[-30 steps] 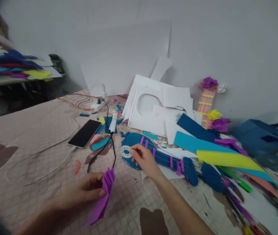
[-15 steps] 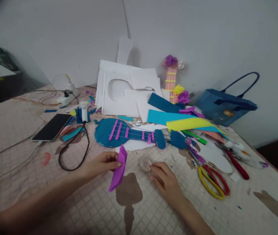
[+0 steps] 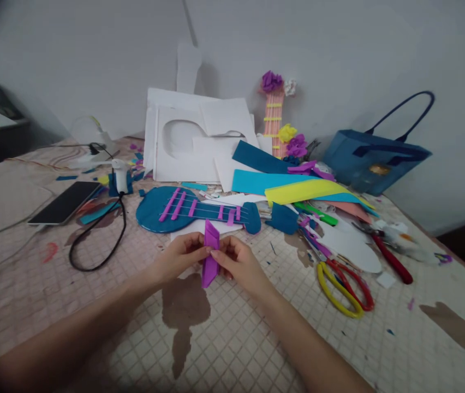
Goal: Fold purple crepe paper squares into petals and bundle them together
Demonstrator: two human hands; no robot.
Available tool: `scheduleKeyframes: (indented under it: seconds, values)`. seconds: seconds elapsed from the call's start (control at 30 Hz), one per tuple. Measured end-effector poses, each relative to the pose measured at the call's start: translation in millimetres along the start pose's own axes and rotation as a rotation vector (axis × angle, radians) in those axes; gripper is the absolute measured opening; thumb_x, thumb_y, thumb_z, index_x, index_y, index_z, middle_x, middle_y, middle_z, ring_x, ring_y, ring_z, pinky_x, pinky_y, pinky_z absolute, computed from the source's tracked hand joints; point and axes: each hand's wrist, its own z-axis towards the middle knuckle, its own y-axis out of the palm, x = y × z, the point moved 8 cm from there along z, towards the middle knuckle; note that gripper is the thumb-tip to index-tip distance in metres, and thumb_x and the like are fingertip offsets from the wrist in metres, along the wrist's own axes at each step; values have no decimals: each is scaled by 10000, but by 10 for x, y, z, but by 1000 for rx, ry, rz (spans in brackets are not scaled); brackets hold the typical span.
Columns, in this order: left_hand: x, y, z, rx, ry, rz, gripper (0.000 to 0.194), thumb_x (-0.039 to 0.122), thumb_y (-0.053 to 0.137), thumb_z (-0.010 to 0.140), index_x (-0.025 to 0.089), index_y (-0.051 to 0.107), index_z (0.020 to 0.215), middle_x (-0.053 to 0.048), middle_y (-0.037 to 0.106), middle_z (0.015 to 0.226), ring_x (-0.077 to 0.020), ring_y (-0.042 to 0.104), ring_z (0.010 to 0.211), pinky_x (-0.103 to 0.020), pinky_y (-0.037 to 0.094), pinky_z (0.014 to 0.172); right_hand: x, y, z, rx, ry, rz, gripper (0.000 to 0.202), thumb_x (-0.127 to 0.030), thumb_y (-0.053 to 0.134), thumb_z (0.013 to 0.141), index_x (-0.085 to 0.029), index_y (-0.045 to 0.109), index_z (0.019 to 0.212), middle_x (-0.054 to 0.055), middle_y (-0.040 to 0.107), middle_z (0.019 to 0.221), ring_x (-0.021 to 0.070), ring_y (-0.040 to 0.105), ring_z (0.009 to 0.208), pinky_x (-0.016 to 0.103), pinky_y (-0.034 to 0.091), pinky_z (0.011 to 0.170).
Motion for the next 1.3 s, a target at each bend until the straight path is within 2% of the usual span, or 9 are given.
scheduleKeyframes:
  seconds: [0.17,0.33,0.4,0.5,0.6,0.7,1.0,1.2,1.3]
  values:
    - [13,33,-76,14,-10,-8,314,413,718,707,138,578,765,14,561,706,-103,515,640,-231,423,617,32,8,-46,10,64,95,307,-450,662,785,-198,488,780,-72,474,571,54,385,436,195,275,400]
    - [5,44,-140,38,-27,-70,352,489,614,801,140,571,789,-7,580,726,-125,565,676,-273,480,679,76,-2,-51,66,67,132,274,-413,666,792,-200,495,772,-69,471,586,58,387,462,198,275,416]
    - [-27,49,-153,35,-39,-104,345,466,662,774,133,578,803,-11,586,742,-121,567,679,-272,485,684,93,-1,-52,75,59,133,263,-406,663,798,-203,497,775,-73,468,586,57,389,458,198,278,418]
    - [-93,65,-151,7,-66,-196,341,379,771,689,125,591,827,-13,602,777,-112,567,694,-250,478,681,79,14,-60,68,37,126,258,-391,680,788,-204,503,762,-79,468,570,54,386,439,201,271,410]
    - [-127,70,-141,-31,-77,-253,326,373,764,706,126,586,822,-18,615,773,-113,578,689,-251,474,677,32,45,-75,46,17,142,266,-418,639,822,-203,504,745,-72,482,547,61,399,435,206,274,412]
    - [-125,69,-139,-73,-84,-247,334,382,759,712,121,579,816,-30,629,751,-124,592,670,-251,464,649,-13,67,-89,37,-2,180,329,-488,547,871,-204,485,716,-61,485,521,73,415,438,211,281,414]
    - [-94,73,-149,-137,-60,-205,313,361,766,711,110,587,763,-26,622,696,-95,552,582,-219,415,569,-6,96,-143,-1,9,238,336,-516,532,872,-204,495,753,-48,479,550,88,440,473,216,304,431]
    - [38,35,-134,-82,47,-157,335,354,797,670,123,574,767,-11,619,748,-120,579,676,-249,456,658,-15,98,-159,-7,-32,214,306,-419,720,750,-216,513,846,-49,525,685,82,462,545,216,357,484]
    - [55,53,-146,-61,47,-149,330,356,799,663,125,581,751,0,607,730,-109,564,664,-236,455,649,35,68,-152,30,-1,234,259,-382,717,759,-208,533,813,-54,510,674,76,456,548,213,360,497]
